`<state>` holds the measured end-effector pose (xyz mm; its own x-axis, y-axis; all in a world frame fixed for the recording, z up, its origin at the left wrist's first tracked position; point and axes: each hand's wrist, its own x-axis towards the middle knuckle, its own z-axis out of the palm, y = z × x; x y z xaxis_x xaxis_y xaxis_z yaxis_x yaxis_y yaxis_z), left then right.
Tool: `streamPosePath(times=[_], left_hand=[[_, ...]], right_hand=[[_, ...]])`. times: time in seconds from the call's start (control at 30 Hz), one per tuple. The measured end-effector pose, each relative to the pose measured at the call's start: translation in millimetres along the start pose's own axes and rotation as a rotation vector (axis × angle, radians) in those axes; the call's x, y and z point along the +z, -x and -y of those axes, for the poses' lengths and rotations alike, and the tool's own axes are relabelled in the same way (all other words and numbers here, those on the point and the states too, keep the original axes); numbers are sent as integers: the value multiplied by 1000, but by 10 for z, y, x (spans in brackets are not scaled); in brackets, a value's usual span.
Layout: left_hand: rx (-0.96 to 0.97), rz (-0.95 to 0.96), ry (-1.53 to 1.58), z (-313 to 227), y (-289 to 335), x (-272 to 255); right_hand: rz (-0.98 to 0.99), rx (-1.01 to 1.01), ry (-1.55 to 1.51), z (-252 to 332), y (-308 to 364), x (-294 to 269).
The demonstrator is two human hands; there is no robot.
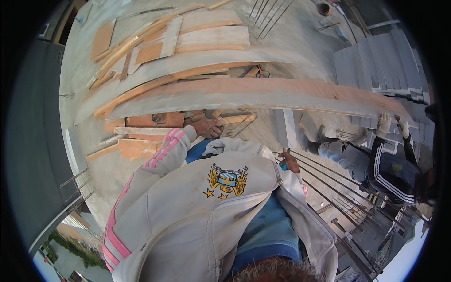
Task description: The person uses a tape measure to measure distances on a construction site floor, then picks up and moves a large flat board and a white concrete block. The person places the block on the floor and uses a hammer to tap it into position.
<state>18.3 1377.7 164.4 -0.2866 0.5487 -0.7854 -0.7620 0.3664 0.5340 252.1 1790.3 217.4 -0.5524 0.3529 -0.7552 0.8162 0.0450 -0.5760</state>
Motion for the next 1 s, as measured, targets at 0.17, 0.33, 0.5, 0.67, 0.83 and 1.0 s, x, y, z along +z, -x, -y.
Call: streamPosePath(times=[0.17,0.33,0.5,0.67,0.83,1.0], left_hand=[[32,-330,756,527,-255,-555],[263,-553,1162,492,-633,-985],[268,-771,1156,368,-1051,-1277],[156,-738,861,258,-917,-1191],[370,-463,802,-485,-734,-182],[473,-183,570,-938,-357,651]], right_hand=[[11,38,-22,-82,111,14],[63,54,-19,-225,55,1],[45,112,117,-184,-66,0],[29,120,202,-242,-80,-32],[61,-47,212,-381,-147,16],[94,-184,338,-365,18,129]])
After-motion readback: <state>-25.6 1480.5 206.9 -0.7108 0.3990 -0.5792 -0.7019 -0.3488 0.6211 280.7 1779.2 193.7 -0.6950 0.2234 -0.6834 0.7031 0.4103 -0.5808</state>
